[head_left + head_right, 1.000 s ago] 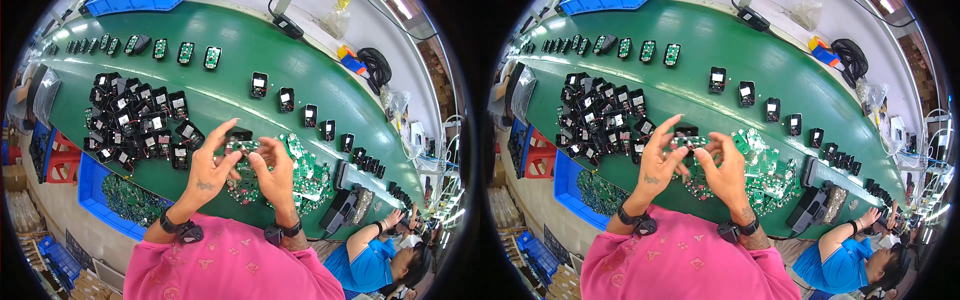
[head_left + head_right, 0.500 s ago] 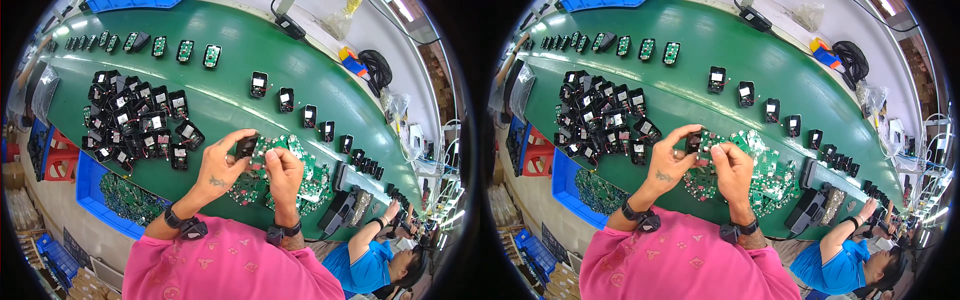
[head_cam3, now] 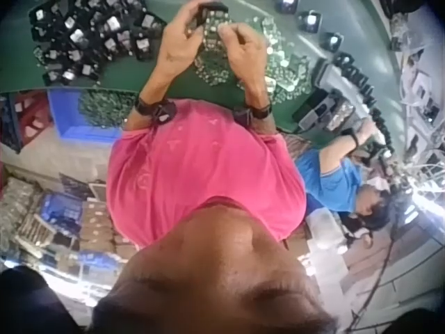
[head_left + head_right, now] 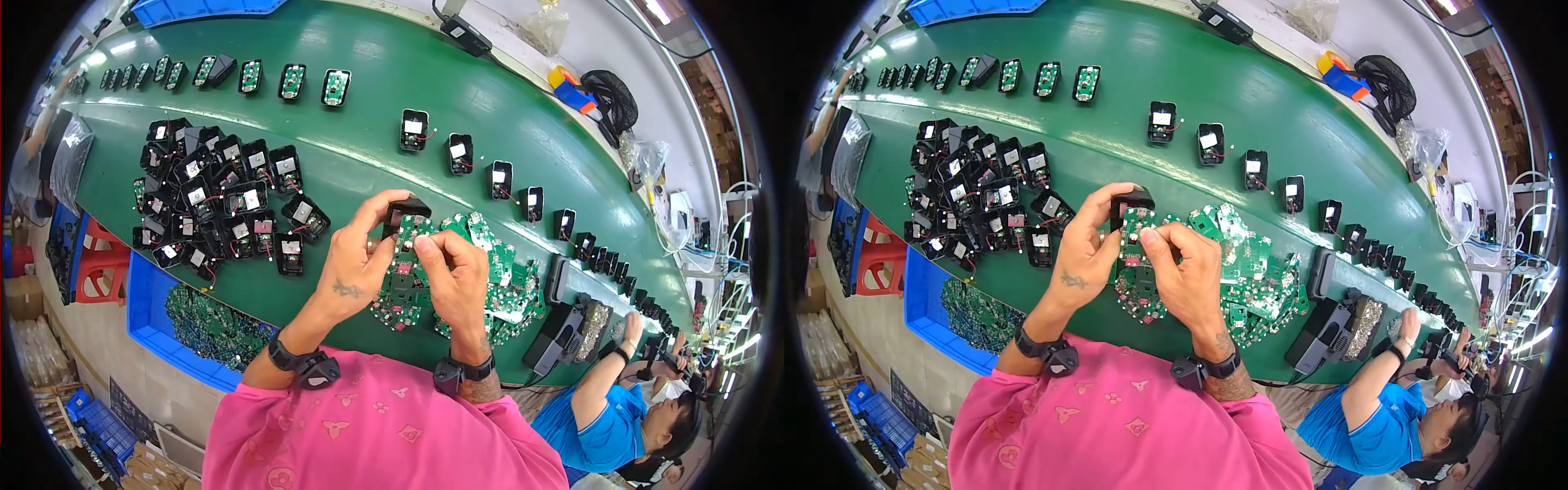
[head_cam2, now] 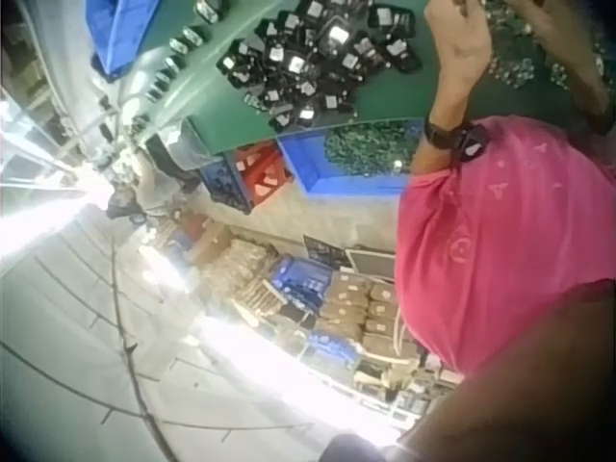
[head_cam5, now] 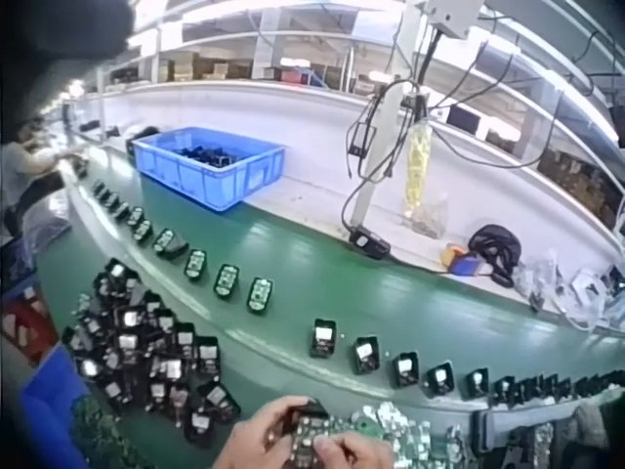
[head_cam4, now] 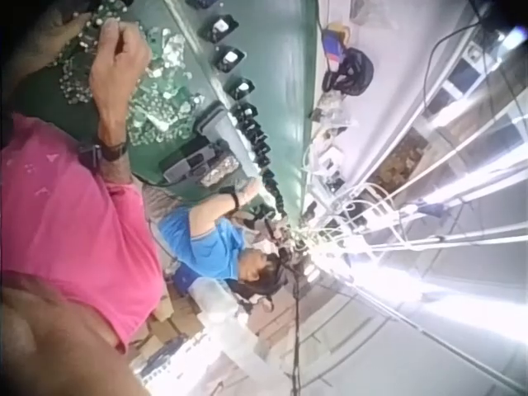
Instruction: The person picks up a circuit board and a black plastic housing, fits the board into the housing by hand, and presses them together. After assembling the unit, the person places it into a row on the green workbench and repeats the process.
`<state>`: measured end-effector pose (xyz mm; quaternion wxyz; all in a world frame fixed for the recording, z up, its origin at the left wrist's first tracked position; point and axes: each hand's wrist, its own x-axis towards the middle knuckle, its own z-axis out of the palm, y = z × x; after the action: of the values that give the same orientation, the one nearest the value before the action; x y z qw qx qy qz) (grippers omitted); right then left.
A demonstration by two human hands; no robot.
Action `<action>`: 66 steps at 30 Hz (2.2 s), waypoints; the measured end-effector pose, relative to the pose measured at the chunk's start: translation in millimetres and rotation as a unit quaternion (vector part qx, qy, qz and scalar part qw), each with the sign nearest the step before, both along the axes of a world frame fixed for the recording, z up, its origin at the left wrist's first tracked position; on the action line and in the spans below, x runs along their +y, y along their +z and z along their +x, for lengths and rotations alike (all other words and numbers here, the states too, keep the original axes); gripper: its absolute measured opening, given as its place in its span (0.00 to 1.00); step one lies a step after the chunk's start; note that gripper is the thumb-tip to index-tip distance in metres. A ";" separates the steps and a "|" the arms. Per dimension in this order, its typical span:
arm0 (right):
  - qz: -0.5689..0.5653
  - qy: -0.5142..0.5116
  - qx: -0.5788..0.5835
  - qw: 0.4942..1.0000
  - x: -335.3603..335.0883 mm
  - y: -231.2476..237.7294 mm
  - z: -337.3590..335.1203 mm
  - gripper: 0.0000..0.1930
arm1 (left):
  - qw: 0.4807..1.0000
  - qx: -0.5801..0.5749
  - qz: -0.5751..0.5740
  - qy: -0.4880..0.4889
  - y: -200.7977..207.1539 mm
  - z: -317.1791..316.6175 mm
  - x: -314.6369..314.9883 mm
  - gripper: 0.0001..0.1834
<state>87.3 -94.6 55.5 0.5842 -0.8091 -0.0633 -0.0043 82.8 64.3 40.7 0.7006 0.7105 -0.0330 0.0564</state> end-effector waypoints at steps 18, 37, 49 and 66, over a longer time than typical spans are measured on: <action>-0.022 -0.004 -0.047 0.999 17.5 -3.4 -0.4 0.19 | 0.988 -0.074 0.109 0.076 -7.8 0.5 -24.0 0.15; 0.091 -0.022 0.007 0.996 19.7 -30.6 35.0 0.18 | 0.989 0.065 0.130 -0.011 23.3 55.5 6.1 0.12; -0.334 0.125 -0.003 0.934 -32.4 -28.4 -6.6 0.24 | 0.877 0.054 0.465 0.104 -72.6 216.0 71.5 0.26; 0.167 -0.060 0.172 0.969 -67.6 -21.5 -6.0 0.08 | 0.923 -0.124 0.357 -0.074 -33.6 138.7 8.8 0.24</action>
<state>81.3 -162.2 34.0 0.7119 -0.6908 0.0889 0.0894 221.5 73.1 7.0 0.3933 0.8962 -0.1903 0.0765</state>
